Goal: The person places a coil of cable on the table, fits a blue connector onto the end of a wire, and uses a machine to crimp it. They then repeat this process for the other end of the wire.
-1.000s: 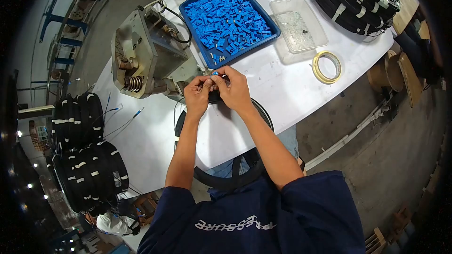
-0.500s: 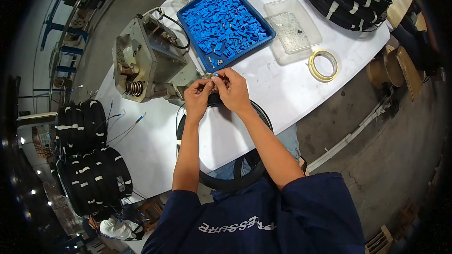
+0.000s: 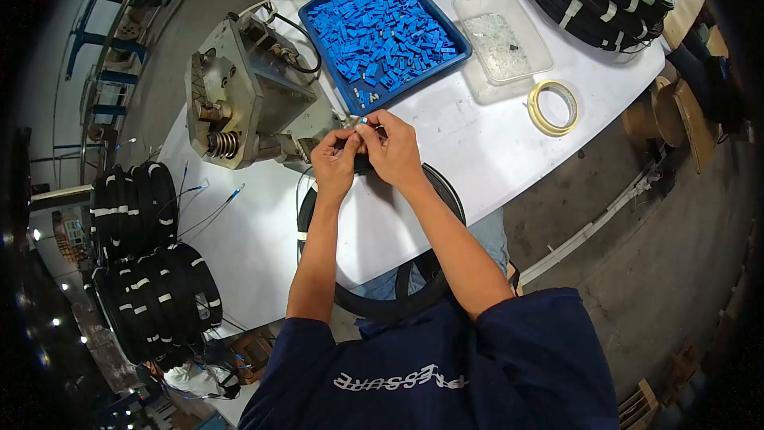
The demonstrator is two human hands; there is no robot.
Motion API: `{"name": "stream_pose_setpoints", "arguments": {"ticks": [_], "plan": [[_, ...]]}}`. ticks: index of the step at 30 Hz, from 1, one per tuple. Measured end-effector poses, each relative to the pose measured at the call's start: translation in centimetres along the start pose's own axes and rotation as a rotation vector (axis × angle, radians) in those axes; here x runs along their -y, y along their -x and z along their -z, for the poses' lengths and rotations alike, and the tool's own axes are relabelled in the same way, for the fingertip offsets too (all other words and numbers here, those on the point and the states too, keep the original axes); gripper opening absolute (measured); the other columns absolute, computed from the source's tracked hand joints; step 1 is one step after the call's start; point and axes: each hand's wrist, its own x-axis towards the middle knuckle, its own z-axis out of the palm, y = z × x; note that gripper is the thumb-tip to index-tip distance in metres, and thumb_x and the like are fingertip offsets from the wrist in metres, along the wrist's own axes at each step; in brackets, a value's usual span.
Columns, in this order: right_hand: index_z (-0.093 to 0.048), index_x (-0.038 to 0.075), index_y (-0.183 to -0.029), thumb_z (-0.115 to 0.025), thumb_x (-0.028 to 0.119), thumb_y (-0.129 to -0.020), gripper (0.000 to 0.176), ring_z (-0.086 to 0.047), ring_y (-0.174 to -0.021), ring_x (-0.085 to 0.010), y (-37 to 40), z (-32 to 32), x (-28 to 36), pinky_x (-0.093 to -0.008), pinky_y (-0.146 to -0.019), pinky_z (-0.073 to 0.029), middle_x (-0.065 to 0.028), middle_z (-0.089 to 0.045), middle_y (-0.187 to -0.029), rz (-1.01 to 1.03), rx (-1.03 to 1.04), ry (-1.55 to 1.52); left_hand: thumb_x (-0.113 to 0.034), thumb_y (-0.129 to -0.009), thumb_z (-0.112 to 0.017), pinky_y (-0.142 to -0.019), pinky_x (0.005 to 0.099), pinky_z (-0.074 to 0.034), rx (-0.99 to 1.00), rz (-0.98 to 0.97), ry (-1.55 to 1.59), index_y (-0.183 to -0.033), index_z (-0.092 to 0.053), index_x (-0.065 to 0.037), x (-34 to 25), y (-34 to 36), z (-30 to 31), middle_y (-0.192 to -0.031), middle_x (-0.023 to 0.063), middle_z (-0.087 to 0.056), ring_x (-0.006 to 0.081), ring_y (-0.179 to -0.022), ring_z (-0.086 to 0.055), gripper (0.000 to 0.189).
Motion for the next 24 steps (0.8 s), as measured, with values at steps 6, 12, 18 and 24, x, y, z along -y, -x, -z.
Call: {"name": "stream_pose_setpoints", "arguments": {"ticks": [6, 12, 18, 24], "plan": [[-0.062, -0.004, -0.087, -0.065, 0.009, -0.092, 0.014, -0.06, -0.059, -0.0084, 0.1, 0.2, 0.1, -0.023, -0.052, -0.047, -0.0067, -0.064, -0.072, 0.006, 0.019, -0.019, 0.001, -0.093, -0.063, -0.069, 0.023, -0.05, 0.005, 0.005, 0.033, -0.098, -0.066, 0.007, 0.15, -0.22, 0.12, -0.085, 0.0062, -0.066, 0.0099, -0.075, -0.06, 0.007], [-0.063, -0.003, -0.089, -0.067, 0.009, -0.091, 0.013, -0.056, -0.062, -0.0069, 0.03, 0.38, -0.27, -0.0229, -0.055, -0.046, -0.0042, -0.063, -0.074, 0.061, -0.009, 0.058, -0.004, -0.095, -0.064, -0.069, 0.0226, -0.05, 0.025, 0.047, 0.04, -0.1, -0.066, 0.005, 0.27, -0.36, 0.1, -0.085, 0.0045, -0.066, 0.0078, -0.074, -0.059, 0.011], [-0.064, -0.002, -0.089, -0.067, 0.011, -0.091, 0.014, -0.056, -0.063, -0.0078, 0.02, 0.36, -0.16, -0.0235, -0.057, -0.046, -0.0047, -0.063, -0.075, 0.039, -0.033, -0.003, -0.006, -0.094, -0.066, -0.071, 0.0224, -0.051, 0.041, 0.042, -0.023, -0.097, -0.067, 0.004, 0.24, -0.3, 0.39, -0.086, 0.0042, -0.067, 0.0079, -0.077, -0.061, 0.011], [-0.064, -0.004, -0.09, -0.066, 0.013, -0.093, 0.017, -0.057, -0.062, -0.0079, -0.11, 0.2, -0.2, -0.0231, -0.057, -0.048, -0.0046, -0.064, -0.075, 0.106, -0.038, 0.099, -0.005, -0.093, -0.066, -0.073, 0.023, -0.053, 0.002, 0.035, -0.001, -0.099, -0.068, 0.004, 0.19, -0.27, 0.26, -0.087, 0.005, -0.068, 0.0086, -0.078, -0.063, 0.011]]}}
